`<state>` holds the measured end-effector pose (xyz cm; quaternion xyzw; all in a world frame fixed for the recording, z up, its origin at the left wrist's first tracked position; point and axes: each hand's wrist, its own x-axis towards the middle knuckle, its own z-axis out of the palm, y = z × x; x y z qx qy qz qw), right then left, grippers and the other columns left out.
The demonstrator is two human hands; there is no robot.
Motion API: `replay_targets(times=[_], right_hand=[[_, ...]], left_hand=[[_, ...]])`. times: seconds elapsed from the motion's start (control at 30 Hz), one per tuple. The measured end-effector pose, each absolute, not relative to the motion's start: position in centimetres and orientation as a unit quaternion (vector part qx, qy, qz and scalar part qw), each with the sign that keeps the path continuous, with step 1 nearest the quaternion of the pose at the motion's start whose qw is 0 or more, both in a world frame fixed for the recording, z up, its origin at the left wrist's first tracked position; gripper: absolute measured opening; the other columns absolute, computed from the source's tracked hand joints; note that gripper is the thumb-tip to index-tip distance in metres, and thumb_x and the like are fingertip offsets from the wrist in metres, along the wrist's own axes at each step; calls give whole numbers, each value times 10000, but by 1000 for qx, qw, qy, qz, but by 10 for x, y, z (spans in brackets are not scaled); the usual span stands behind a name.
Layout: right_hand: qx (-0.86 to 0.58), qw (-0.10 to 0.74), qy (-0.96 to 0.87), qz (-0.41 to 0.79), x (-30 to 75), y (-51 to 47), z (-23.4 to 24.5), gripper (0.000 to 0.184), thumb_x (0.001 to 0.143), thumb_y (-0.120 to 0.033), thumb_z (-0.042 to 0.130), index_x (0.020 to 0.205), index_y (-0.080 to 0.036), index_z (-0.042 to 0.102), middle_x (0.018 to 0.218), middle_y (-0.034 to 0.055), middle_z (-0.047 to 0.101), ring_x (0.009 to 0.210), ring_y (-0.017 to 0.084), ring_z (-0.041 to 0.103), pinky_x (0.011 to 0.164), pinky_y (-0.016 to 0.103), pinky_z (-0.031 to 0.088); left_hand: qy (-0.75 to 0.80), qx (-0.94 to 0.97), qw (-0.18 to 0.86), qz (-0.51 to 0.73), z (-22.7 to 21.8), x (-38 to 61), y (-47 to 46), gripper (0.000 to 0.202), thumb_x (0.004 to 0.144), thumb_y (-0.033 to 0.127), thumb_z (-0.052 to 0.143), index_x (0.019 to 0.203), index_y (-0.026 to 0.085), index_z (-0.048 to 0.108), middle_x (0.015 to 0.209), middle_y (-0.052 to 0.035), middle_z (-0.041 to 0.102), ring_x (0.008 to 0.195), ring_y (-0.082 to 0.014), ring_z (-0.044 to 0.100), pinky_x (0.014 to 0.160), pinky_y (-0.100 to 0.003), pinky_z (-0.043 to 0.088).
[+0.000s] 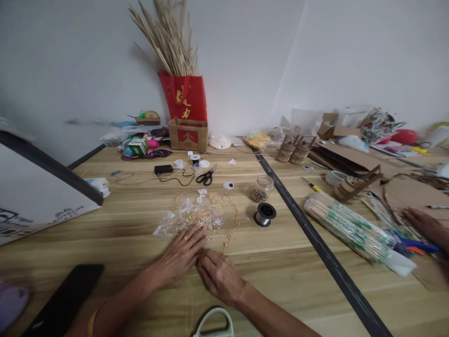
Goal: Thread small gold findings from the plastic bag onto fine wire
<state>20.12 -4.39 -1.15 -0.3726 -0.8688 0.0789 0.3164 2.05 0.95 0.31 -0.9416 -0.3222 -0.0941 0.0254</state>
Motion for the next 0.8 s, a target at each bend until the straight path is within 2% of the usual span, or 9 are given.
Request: replay_targets(times=[0.07, 0.23, 0.4, 0.47, 0.57, 0.63, 0.7, 0.8], right_hand=[[-372, 318, -869, 76, 201, -44, -12, 134, 936, -168, 380, 913, -176, 512, 828, 55, 585, 750, 143, 563, 642, 238, 458], [-378, 322, -867, 45, 201, -43, -13, 150, 938, -183, 390, 857, -173, 516, 757, 41, 567, 674, 142, 541, 570, 241, 428], [-375, 325, -866, 68, 202, -43, -19, 136, 940, -170, 393, 899, -179, 522, 811, 50, 575, 721, 143, 561, 615, 243, 443], [-376, 328, -863, 78, 203, -43, -20, 142, 936, -175, 400, 862, -182, 520, 791, 48, 564, 716, 147, 560, 620, 248, 444], [-385, 313, -865, 78, 204, -44, -19, 160, 936, -188, 402, 824, -180, 516, 787, 51, 564, 694, 151, 553, 604, 255, 438], [-386, 309, -866, 76, 205, -44, -16, 150, 936, -191, 409, 832, -178, 518, 783, 48, 566, 690, 152, 551, 601, 258, 435], [-386, 307, -867, 76, 205, -43, -14, 149, 936, -189, 413, 835, -177, 521, 779, 45, 566, 695, 148, 550, 610, 254, 434], [-390, 297, -868, 78, 205, -42, -13, 153, 935, -188, 421, 819, -176, 521, 766, 39, 559, 689, 141, 539, 597, 246, 423]], left_hand=[[-316, -945, 32, -80, 1, 19, 11, 466, 895, 200, 453, 1356, 191, 385, 1490, -75, 306, 1381, -281, 227, 1077, -462, 295], [-314, -946, 38, -74, -6, 10, 11, 519, 899, 230, 455, 1394, 165, 313, 1485, -93, 312, 1379, -257, 241, 1069, -434, 313], [-330, -941, 11, -73, 0, 4, 8, 476, 931, 286, 408, 1379, 145, 331, 1454, -104, 372, 1365, -214, 283, 1085, -386, 303], [-353, -933, -11, -74, 6, 5, 11, 438, 946, 270, 369, 1362, 133, 352, 1422, -110, 415, 1339, -203, 327, 1084, -383, 308], [-379, -919, -46, -98, 14, 6, 19, 358, 937, 207, 379, 1276, 115, 446, 1298, -121, 513, 1240, -209, 427, 1056, -384, 344], [-396, -907, -66, -124, 16, 7, 25, 246, 923, 168, 397, 1107, 147, 559, 1123, -92, 583, 1108, -205, 501, 1010, -405, 382], [-411, -897, -81, -137, 15, 8, 30, 177, 906, 158, 434, 972, 167, 598, 1001, -65, 585, 1003, -203, 520, 942, -402, 425], [-414, -893, -92, -149, 11, 11, 34, 144, 888, 143, 468, 882, 172, 609, 910, -45, 565, 904, -194, 523, 850, -367, 456]])
